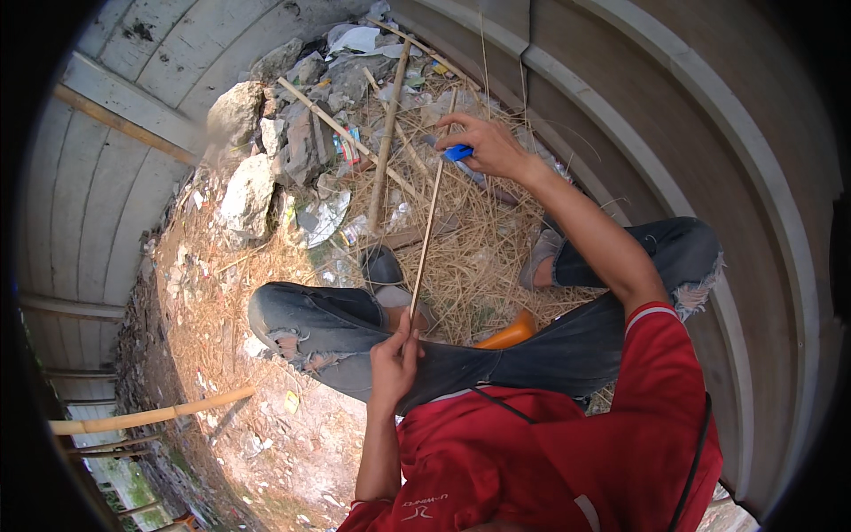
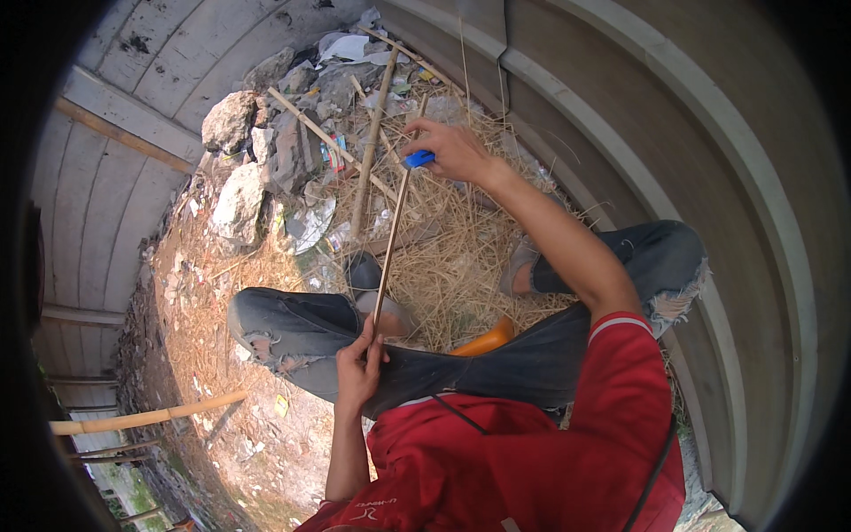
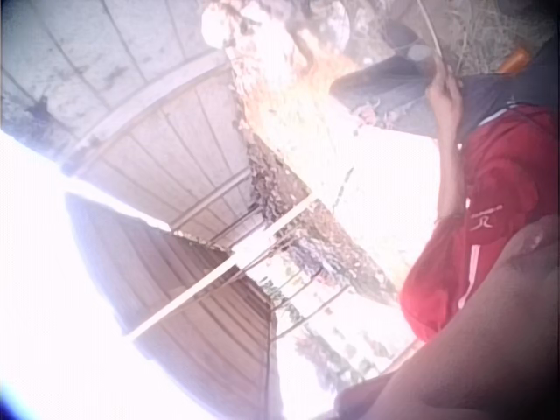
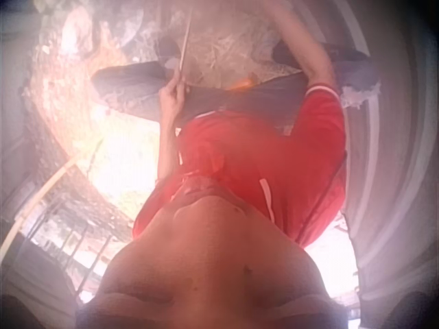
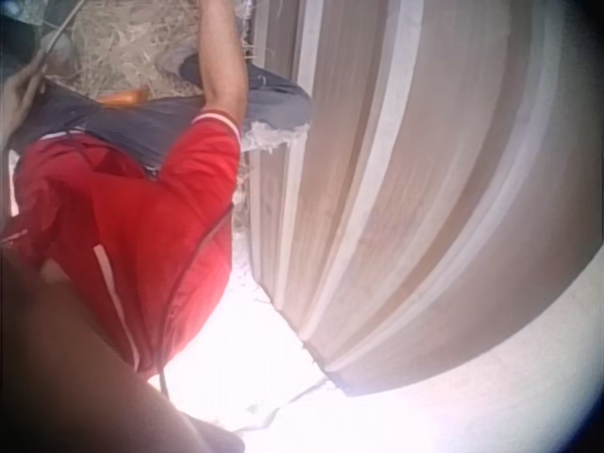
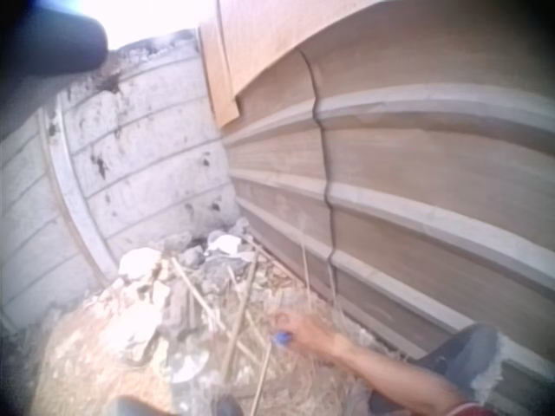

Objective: The person sits on the ground and uses a blue utility knife to shave thin strips from a long bamboo stick. They hold the stick with their left hand and carefully scrape the surface with the knife in their right hand, creating fine shavings that fall onto the straw-covered floor.

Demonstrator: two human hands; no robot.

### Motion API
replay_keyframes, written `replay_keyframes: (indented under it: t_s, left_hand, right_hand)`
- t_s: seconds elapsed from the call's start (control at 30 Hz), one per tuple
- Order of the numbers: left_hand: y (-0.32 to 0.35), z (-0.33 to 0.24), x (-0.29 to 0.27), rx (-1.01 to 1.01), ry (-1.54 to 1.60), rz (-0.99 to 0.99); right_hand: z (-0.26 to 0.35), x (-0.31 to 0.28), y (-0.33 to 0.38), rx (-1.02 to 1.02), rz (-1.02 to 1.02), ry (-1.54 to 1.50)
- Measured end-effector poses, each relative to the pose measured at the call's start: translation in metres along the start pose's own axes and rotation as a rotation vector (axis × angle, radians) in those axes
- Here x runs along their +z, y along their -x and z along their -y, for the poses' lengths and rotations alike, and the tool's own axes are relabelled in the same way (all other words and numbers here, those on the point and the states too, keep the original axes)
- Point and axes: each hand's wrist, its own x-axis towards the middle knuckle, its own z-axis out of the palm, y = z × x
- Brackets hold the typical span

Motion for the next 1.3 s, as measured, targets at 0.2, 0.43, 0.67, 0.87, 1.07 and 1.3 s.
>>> replay_keyframes:
  t_s: [0.2,0.43,0.67,0.87,1.07,1.3]
  left_hand:
    - [0.004,0.000,-0.012,-0.025,0.049,0.087]
    - [0.006,0.007,-0.015,0.033,0.021,0.063]
    - [0.008,0.009,-0.023,0.012,0.008,0.089]
    - [0.007,-0.008,-0.024,-0.004,-0.019,0.036]
    - [-0.001,-0.023,-0.018,0.222,-0.588,-0.191]
    - [-0.011,-0.034,0.008,0.332,-0.599,-0.446]
  right_hand:
    - [-0.013,-0.004,-0.007,0.298,0.191,-0.331]
    - [-0.008,-0.013,-0.013,0.654,0.113,-0.879]
    - [-0.013,-0.008,-0.010,0.707,0.083,-1.064]
    - [-0.007,-0.005,-0.011,0.682,0.036,-1.048]
    - [0.008,0.003,-0.016,0.504,-0.110,-0.687]
    - [0.018,0.006,-0.017,0.550,-0.210,-0.652]
